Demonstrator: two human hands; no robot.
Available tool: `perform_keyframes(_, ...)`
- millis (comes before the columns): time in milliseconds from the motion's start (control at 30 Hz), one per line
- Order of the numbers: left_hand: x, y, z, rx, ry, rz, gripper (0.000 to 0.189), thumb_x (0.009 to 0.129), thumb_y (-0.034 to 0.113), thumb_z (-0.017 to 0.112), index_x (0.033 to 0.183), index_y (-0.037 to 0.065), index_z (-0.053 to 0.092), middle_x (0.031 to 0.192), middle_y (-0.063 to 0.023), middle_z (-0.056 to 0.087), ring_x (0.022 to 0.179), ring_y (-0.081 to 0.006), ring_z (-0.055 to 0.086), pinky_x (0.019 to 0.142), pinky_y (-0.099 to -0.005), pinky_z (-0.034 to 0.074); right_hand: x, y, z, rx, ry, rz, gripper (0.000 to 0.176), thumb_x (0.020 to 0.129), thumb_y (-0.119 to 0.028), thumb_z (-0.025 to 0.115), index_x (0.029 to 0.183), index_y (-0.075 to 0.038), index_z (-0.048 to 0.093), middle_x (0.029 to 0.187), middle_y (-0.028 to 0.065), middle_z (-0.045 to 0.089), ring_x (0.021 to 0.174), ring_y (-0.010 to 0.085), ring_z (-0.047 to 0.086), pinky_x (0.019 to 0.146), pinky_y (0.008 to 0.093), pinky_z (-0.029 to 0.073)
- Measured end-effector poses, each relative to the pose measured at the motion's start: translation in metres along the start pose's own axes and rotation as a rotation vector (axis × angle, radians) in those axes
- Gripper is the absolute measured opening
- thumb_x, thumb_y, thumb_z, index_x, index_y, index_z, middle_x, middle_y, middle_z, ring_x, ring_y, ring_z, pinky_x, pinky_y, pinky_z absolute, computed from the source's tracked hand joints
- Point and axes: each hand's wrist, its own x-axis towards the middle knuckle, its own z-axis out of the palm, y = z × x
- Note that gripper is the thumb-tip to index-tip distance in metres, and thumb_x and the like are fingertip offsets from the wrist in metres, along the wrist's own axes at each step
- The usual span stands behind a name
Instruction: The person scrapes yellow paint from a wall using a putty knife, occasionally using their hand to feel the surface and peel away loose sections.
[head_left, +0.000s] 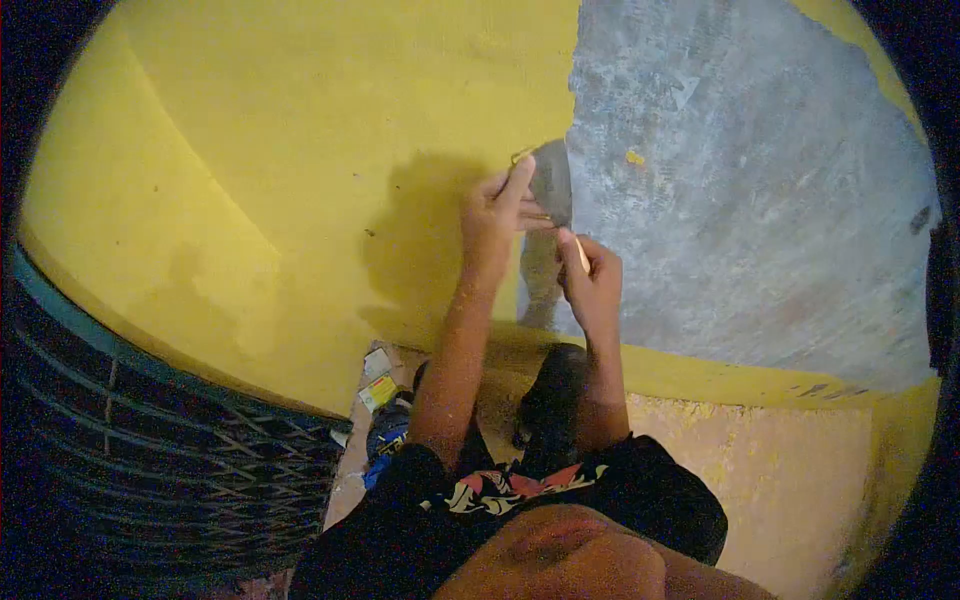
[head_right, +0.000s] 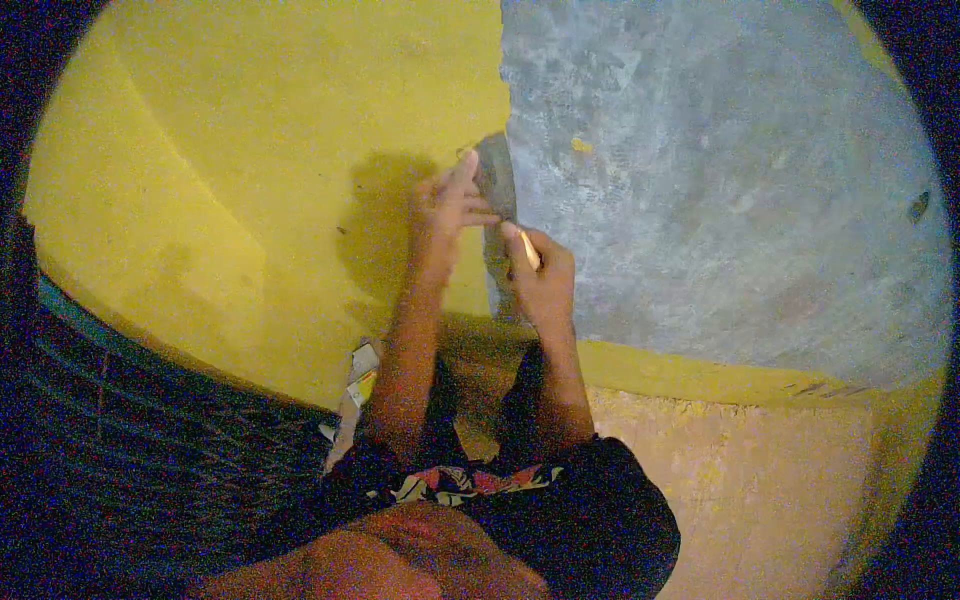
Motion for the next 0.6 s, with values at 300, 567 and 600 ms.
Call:
perform_keyframes(300,0.046,0.084,-0.025,0.906,0.319,1.18,0.035,0.094,0.034,0.067,0.114,0.005,0.069,0.105,-0.019,0.071,0.096,-0.0294,0.068,0.077,-0.0392,0.054,-0.051,0.08,-0.003,0.3,-0.048,0.115,0.037,0.107,-0.038,0.047,0.082,-0.011,0.05,0.057,-0.0051,0.038,0.044,0.006,0.036,0.042,0.0241,0.03)
perform_keyframes(567,0.088,0.052,-0.012,1.261,0.392,1.384,0.062,0.096,0.049,0.049,0.152,0.023,0.043,0.162,-0.0233,0.023,0.15,-0.038,0.022,0.114,-0.0679,0.005,-0.083,0.15,0.038,0.208,0.071,0.122,0.039,0.106,-0.036,0.05,0.075,-0.011,0.049,0.063,-0.0059,0.039,0.051,0.0056,0.037,0.045,0.0249,0.03)
perform_keyframes(600,0.088,0.051,-0.013,1.263,0.383,1.383,0.062,0.096,0.049,0.049,0.152,0.023,0.043,0.162,-0.0233,0.023,0.15,-0.038,0.022,0.114,-0.0679,0.005,-0.086,0.15,0.042,0.206,0.106,0.146,0.04,0.105,-0.035,0.051,0.075,-0.01,0.05,0.062,-0.006,0.04,0.05,0.0055,0.037,0.045,0.0251,0.03)
